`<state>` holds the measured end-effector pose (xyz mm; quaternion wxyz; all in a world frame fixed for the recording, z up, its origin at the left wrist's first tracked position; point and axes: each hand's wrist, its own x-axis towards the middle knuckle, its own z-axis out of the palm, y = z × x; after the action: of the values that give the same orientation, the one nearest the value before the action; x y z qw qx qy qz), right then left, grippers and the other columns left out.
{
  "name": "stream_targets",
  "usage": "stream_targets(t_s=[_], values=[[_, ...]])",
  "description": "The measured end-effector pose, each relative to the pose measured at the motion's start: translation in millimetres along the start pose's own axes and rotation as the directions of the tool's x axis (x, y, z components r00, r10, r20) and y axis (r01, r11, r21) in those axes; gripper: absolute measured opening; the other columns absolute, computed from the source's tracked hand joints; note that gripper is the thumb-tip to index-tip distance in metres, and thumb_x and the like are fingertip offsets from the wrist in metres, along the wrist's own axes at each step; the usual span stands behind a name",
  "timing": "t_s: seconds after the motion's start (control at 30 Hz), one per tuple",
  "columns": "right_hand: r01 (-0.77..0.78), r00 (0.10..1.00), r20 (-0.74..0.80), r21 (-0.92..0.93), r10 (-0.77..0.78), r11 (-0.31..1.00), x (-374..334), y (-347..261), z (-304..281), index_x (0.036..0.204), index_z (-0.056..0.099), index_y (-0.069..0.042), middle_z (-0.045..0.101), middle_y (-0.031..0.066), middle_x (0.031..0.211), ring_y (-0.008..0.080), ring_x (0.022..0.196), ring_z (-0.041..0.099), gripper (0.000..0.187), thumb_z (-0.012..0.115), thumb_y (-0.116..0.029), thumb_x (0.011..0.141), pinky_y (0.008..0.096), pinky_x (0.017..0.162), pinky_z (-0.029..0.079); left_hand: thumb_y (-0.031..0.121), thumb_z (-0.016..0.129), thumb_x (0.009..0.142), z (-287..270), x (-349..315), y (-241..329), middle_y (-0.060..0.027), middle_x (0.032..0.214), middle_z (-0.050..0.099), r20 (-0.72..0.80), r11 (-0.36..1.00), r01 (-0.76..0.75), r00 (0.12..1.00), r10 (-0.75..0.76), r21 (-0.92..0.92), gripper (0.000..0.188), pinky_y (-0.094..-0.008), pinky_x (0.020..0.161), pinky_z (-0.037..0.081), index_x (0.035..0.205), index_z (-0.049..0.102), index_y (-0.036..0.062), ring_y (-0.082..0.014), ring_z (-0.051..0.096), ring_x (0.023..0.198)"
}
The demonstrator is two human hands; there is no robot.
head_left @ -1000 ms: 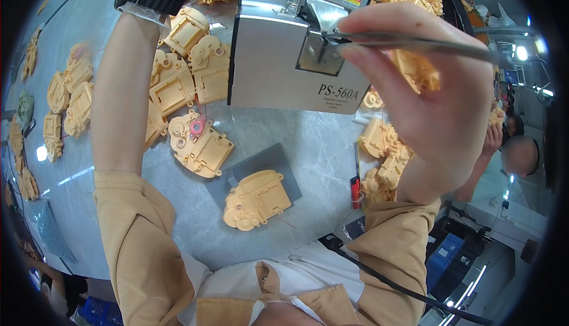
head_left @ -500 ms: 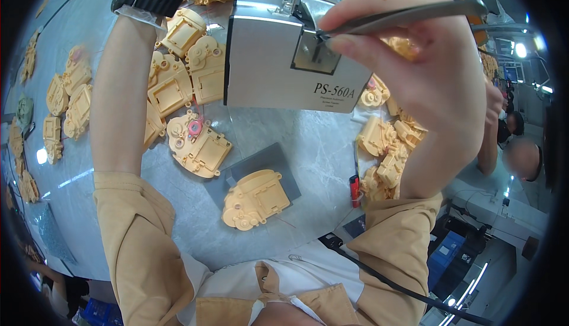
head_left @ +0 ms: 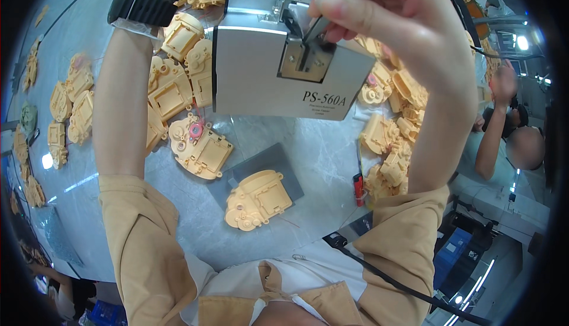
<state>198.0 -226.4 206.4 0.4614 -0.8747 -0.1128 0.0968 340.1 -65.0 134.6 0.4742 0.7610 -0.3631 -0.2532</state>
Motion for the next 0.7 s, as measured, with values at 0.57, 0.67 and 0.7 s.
stream_targets(t_s=[0.57, 0.67, 0.7], values=[[0.221, 0.944, -0.278, 0.126, -0.179, 0.967, 0.7, 29.9, 20.8, 0.09, 0.055, 0.003, 0.056, 0.0036, 0.071, 0.0074, 0.058, 0.053, 0.015, 0.05, -0.011, 0.092, 0.0196, 0.052, 0.043, 0.031, 0.072, 0.073, 0.9, -6.3, 1.3, -0.0013, 0.078, 0.062, 0.001, 0.998, -0.041, 0.999, 0.041, -0.05, 0.036, -0.0222, 0.062, 0.043, 0.089, 0.065, -0.0012, -0.0073, 0.054, 0.07], [0.251, 0.932, -0.309, 0.164, -0.192, 0.954, 0.8, 32.9, 20.7, 0.086, 0.054, 0.002, 0.056, 0.0037, 0.068, 0.0073, 0.054, 0.052, 0.02, 0.046, -0.015, 0.094, 0.019, 0.05, 0.042, 0.031, 0.072, 0.074, 0.0, -3.8, 0.9, -0.0014, 0.078, 0.062, -0.008, 0.999, -0.036, 0.999, 0.036, 0.021, 0.036, -0.0223, 0.063, 0.043, 0.089, 0.065, -0.0009, -0.0073, 0.054, 0.071], [0.244, 0.932, -0.315, 0.173, -0.181, 0.954, 1.4, 32.2, 20.3, 0.084, 0.054, 0.001, 0.056, 0.0038, 0.066, 0.0072, 0.053, 0.052, 0.022, 0.045, -0.016, 0.095, 0.0189, 0.049, 0.041, 0.031, 0.072, 0.074, 0.5, -3.9, -0.1, -0.001, 0.077, 0.062, -0.023, 0.998, -0.058, 0.998, 0.058, -0.004, 0.037, -0.0222, 0.062, 0.043, 0.089, 0.065, -0.001, -0.0074, 0.054, 0.07]])
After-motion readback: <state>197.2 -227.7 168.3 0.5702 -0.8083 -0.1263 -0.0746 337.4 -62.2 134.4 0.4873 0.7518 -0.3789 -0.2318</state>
